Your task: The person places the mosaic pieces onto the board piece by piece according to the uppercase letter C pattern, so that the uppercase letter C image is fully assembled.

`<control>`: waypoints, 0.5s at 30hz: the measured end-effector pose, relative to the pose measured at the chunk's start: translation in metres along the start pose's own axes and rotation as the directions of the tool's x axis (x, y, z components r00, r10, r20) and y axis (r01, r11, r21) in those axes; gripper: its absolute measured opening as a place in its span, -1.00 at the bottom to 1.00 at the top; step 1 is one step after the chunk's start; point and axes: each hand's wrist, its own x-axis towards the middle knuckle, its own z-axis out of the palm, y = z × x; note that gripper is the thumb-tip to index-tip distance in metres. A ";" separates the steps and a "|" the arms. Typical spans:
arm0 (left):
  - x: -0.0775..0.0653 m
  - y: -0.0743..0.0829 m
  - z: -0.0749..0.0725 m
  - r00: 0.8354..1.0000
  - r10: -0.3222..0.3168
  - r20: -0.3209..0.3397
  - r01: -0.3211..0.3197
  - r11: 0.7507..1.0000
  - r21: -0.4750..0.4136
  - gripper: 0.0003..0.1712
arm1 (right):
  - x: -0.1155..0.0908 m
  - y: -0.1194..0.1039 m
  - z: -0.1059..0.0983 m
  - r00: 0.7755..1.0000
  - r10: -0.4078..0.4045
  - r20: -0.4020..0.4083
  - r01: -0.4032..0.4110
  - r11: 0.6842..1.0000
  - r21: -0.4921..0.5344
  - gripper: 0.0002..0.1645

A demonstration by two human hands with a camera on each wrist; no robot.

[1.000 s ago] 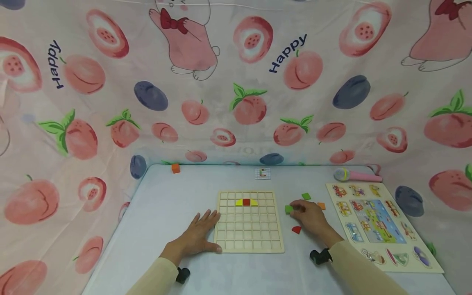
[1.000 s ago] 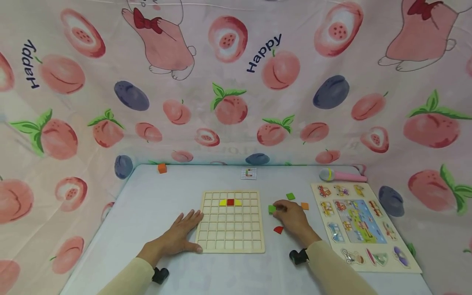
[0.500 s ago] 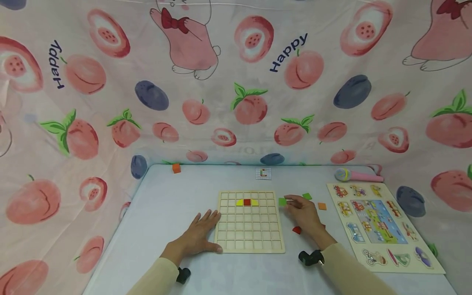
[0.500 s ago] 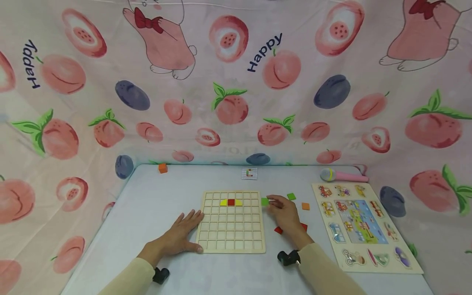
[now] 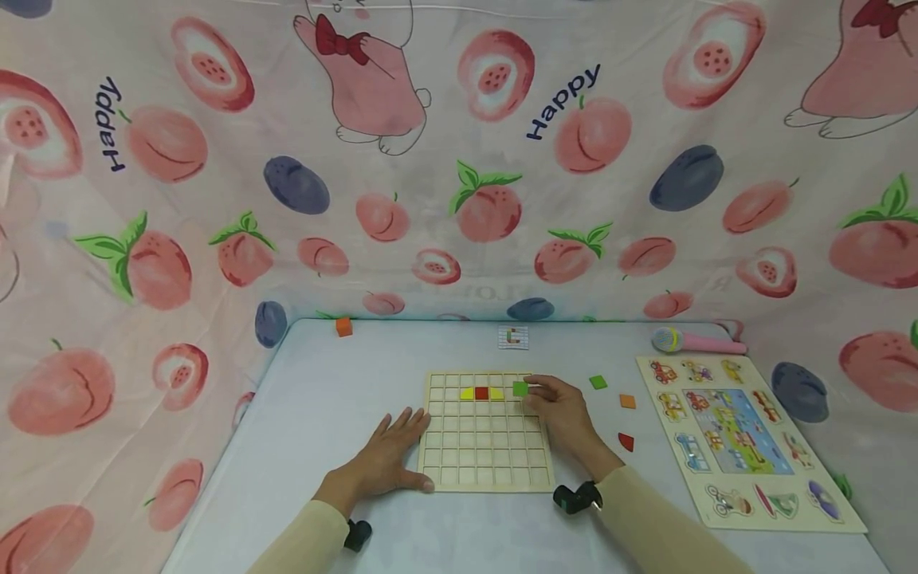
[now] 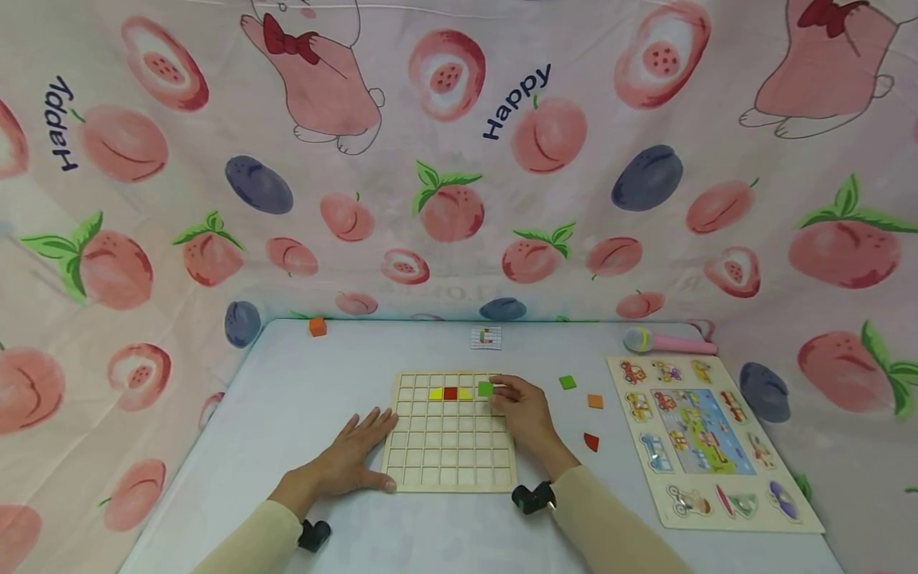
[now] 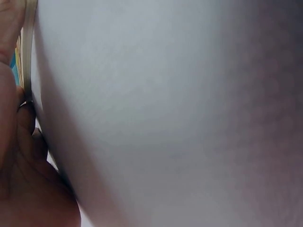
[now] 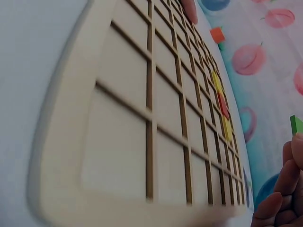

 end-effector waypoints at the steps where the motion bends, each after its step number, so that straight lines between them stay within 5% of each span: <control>1: 0.000 0.000 0.000 1.000 0.000 -0.001 0.000 1.000 -0.002 0.43 | 0.000 -0.002 0.004 1.000 -0.002 0.006 0.002 1.000 0.014 -0.57; 15: 0.001 -0.001 -0.001 1.000 0.011 0.005 -0.011 1.000 -0.001 0.42 | 0.000 -0.012 0.057 0.997 -0.030 0.069 0.028 0.999 0.035 -0.68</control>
